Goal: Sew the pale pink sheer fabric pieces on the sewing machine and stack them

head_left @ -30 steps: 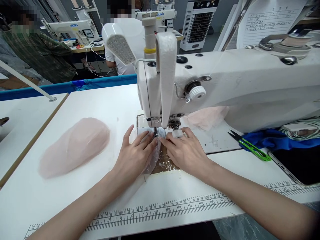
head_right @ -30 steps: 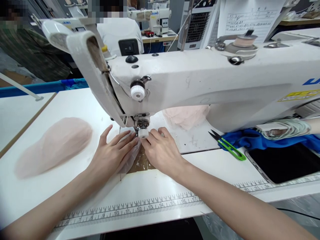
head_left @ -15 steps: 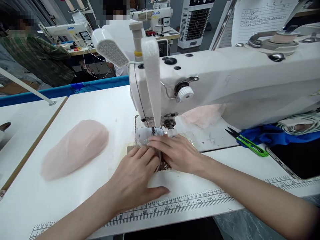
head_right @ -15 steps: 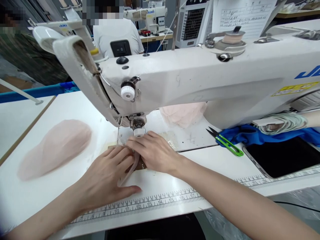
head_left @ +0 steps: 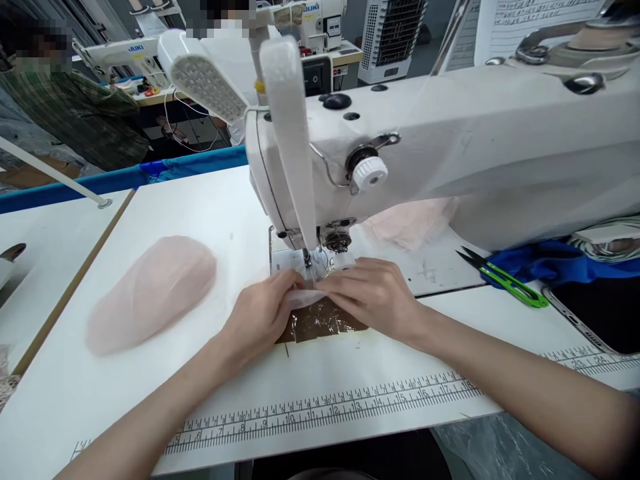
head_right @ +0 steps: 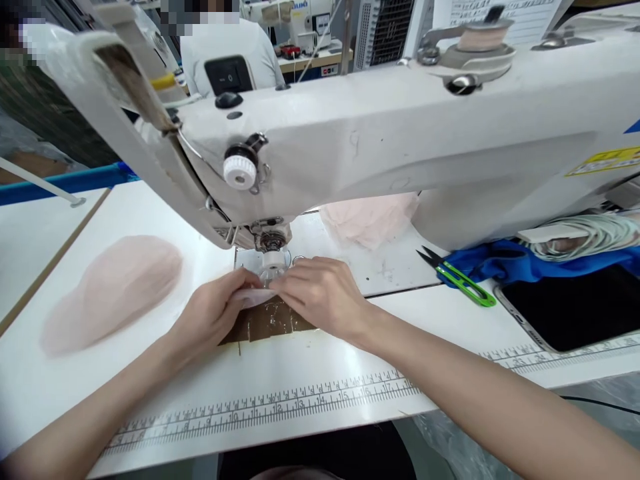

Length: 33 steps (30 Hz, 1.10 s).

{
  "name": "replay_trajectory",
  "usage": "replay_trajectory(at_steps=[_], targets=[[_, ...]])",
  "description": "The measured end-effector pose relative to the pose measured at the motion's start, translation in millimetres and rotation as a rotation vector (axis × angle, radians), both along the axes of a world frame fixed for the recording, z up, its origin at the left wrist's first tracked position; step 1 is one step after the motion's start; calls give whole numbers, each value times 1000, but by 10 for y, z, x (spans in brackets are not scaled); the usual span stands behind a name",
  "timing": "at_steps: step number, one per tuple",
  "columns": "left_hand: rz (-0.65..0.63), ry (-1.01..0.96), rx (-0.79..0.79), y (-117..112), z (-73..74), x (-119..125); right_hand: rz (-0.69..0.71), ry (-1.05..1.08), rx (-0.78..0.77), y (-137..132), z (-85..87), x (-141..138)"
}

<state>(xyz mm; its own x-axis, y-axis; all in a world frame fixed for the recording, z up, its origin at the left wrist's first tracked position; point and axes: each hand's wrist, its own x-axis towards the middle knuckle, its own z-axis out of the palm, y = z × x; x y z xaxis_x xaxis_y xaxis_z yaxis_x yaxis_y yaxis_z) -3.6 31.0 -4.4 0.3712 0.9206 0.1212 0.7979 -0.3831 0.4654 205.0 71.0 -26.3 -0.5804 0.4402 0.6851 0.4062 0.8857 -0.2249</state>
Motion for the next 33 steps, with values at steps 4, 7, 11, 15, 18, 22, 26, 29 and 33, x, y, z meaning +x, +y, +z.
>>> replay_trajectory(at_steps=[4,7,11,15,18,22,26,29,33], targets=[[-47,18,-71,118,73,-26,-71,135,-57,37,-18,-32],[-94,44,-88,176,67,-45,-108,148,-72,50,-24,-51],[-124,-4,-97,230,67,-85,-142,124,-63,44,-21,-60],[-190,32,-61,226,83,-134,-111,94,-39,19,-22,-39],[-266,121,115,151,50,-135,-49,9,-51,-7,-23,-1],[-281,273,405,3,-10,-62,-20,-122,-28,-44,18,39],[-311,407,598,-123,-20,12,-34,-213,102,-82,85,37],[-296,464,601,-197,-25,34,-20,-264,206,-105,96,32],[-281,473,502,-244,-56,27,18,-289,205,-116,62,35]])
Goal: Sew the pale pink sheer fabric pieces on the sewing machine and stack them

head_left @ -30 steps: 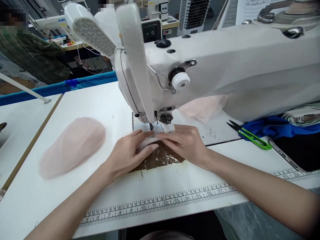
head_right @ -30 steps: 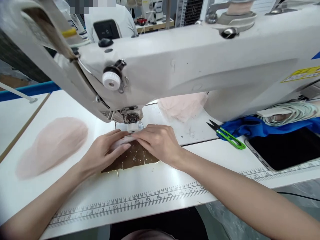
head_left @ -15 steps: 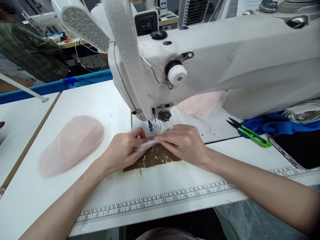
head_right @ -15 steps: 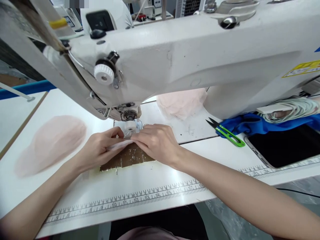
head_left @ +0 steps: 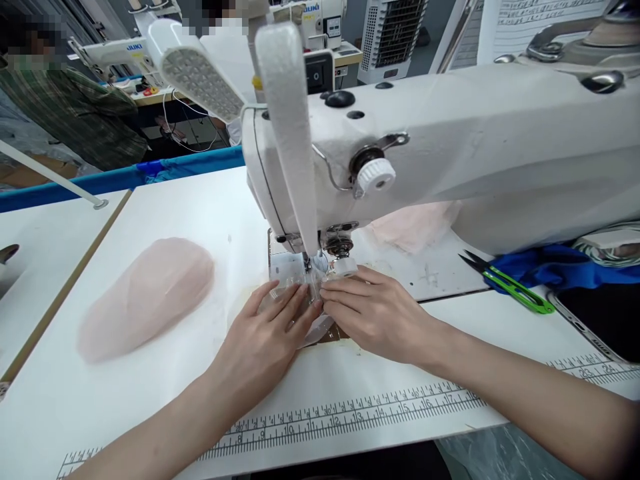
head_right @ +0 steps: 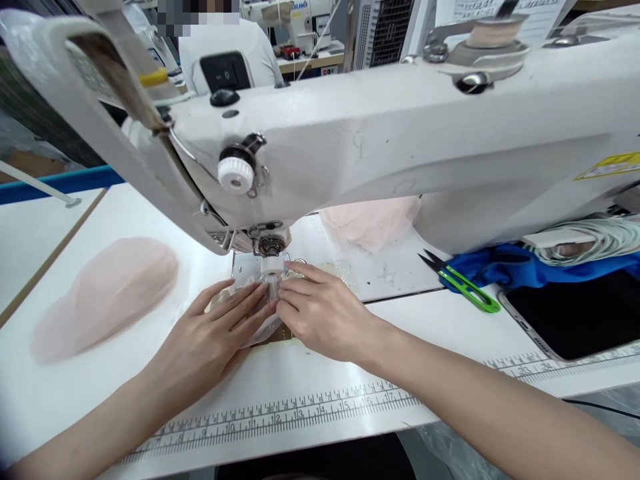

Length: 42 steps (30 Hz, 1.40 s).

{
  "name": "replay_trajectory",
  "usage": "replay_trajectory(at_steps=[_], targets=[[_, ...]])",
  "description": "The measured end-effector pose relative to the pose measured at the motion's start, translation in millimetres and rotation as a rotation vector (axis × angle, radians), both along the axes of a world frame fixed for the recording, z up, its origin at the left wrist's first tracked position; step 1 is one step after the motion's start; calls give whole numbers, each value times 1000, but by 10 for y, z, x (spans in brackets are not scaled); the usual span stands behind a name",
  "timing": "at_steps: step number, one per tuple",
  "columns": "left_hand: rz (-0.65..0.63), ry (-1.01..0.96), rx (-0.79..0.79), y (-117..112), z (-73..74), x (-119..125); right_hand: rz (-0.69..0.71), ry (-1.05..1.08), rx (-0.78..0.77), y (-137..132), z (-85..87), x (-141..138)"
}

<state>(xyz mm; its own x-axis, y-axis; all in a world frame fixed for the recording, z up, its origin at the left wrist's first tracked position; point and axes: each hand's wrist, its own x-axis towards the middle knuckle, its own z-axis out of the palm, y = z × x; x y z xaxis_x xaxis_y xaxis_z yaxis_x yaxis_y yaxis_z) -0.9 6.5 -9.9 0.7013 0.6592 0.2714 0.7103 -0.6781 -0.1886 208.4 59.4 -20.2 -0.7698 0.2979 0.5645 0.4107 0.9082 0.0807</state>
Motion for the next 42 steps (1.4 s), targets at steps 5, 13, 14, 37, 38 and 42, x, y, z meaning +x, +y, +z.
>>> replay_trajectory(at_steps=[5,13,14,37,38,42], targets=[[-9,-27,-46,6,-23,-26,-1,-6,-14,0,-20,-1],[-10,-53,-91,15,-1,-40,-7,-10,0,1,-24,-3],[-11,-56,-89,21,0,-41,-5,-5,1,4,-26,-4],[22,-106,13,160,-44,-60,-72,43,6,129,-72,-86],[20,-110,15,122,-40,-44,-57,45,0,124,-73,-79],[7,-81,19,40,-49,-11,-32,68,-1,117,-70,-58]])
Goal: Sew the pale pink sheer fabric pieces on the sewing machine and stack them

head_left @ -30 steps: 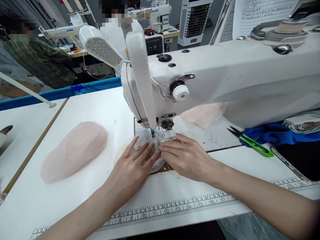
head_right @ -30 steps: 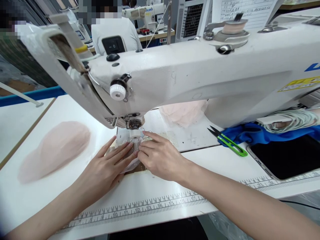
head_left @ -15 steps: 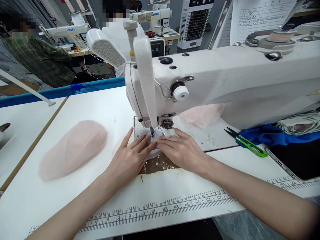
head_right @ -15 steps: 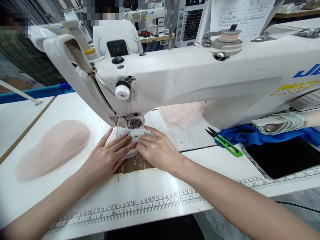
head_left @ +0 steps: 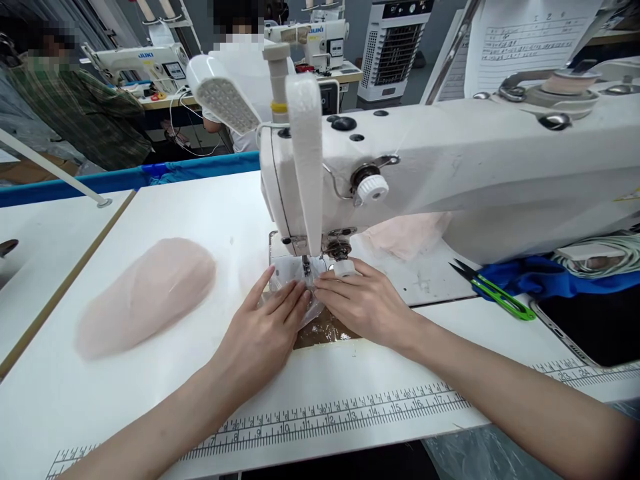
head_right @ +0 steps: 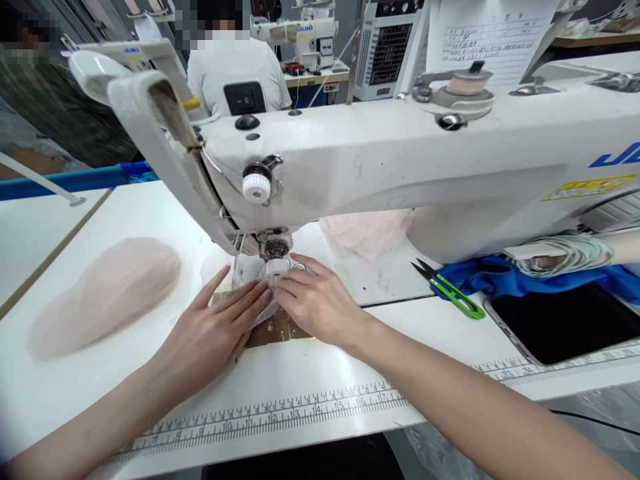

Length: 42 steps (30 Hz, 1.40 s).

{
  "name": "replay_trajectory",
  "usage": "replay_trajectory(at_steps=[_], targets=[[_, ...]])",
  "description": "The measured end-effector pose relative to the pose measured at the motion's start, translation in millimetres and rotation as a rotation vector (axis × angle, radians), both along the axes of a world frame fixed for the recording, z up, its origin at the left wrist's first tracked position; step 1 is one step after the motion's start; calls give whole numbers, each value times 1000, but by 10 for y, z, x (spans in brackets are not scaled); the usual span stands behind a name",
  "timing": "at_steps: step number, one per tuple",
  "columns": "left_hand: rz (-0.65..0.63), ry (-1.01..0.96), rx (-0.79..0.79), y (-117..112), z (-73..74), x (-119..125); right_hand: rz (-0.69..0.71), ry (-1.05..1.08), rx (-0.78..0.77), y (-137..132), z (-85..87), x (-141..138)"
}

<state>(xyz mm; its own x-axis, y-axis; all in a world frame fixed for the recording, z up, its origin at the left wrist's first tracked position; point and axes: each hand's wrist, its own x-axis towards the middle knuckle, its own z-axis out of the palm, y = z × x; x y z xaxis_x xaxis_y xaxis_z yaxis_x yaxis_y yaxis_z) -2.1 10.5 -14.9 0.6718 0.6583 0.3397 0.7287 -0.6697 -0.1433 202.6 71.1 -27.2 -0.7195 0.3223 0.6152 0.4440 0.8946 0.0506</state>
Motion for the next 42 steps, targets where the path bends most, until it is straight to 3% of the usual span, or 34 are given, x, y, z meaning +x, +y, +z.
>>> replay_trajectory(at_steps=[42], targets=[[34,26,26,207,-81,-94,-115,-88,-39,73,-37,-50]])
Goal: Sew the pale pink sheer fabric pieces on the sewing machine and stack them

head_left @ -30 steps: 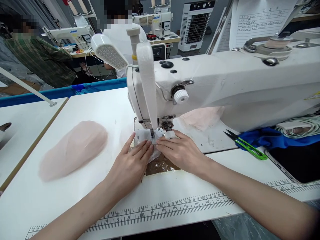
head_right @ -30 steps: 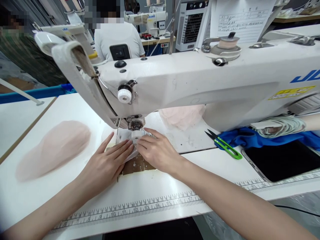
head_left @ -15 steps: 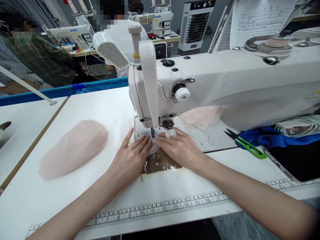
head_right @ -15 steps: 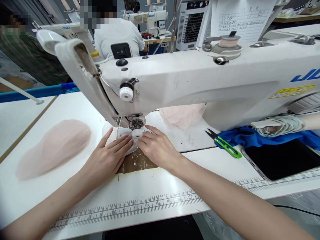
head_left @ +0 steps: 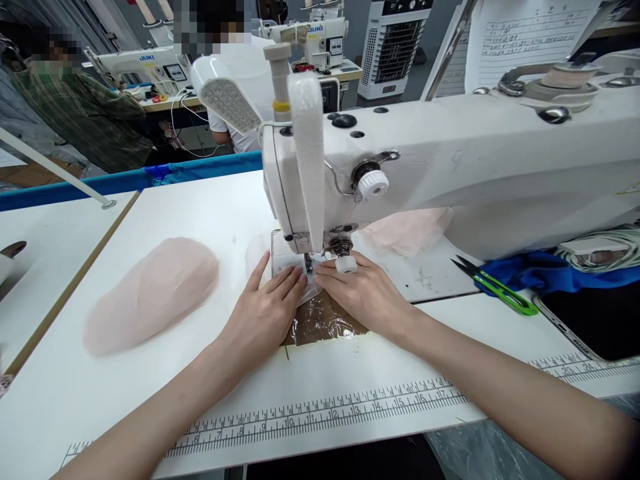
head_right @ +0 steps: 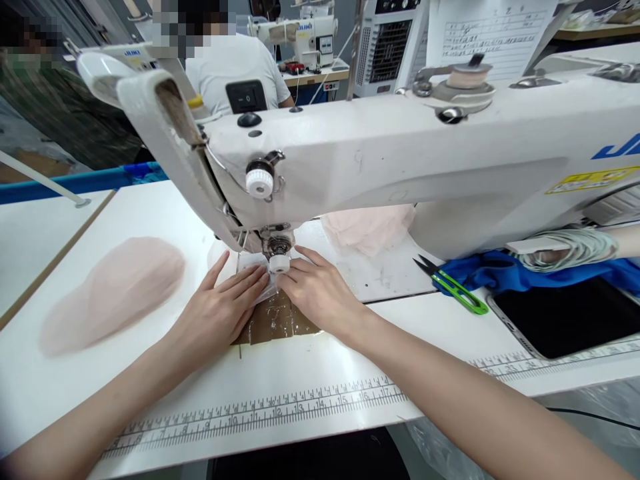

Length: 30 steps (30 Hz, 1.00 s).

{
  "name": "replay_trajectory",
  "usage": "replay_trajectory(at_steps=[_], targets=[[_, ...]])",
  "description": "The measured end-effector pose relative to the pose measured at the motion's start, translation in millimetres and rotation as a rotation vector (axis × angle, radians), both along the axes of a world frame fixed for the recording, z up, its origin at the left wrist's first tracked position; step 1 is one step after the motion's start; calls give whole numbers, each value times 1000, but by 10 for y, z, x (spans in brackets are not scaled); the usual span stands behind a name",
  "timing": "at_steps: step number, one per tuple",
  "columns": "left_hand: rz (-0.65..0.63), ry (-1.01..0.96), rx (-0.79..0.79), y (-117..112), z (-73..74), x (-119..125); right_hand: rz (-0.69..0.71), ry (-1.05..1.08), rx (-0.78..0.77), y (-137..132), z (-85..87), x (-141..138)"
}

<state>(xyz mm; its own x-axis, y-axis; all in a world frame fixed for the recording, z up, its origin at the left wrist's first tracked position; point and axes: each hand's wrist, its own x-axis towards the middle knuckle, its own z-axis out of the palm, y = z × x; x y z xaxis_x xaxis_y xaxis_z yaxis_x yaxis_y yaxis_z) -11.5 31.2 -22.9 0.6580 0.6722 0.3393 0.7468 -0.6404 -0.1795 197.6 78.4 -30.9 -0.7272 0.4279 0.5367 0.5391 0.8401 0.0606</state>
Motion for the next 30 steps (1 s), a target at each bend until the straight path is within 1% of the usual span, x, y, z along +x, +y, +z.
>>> replay_trajectory(at_steps=[12,18,22,25,28,30], targets=[[3,-2,-1,-7,-8,15,-11,-59,-51,0,16,11],[46,-101,-47,-8,61,8,-28,-58,-24,3,21,-2],[76,-63,-50,17,114,-55,-34,-19,-7,1,3,-13],[71,-28,5,-6,177,-68,-22,27,23,-33,7,-18],[56,-78,117,-32,245,-55,22,105,60,-96,35,-34],[29,-100,142,-15,258,-54,73,117,40,-139,56,-50]])
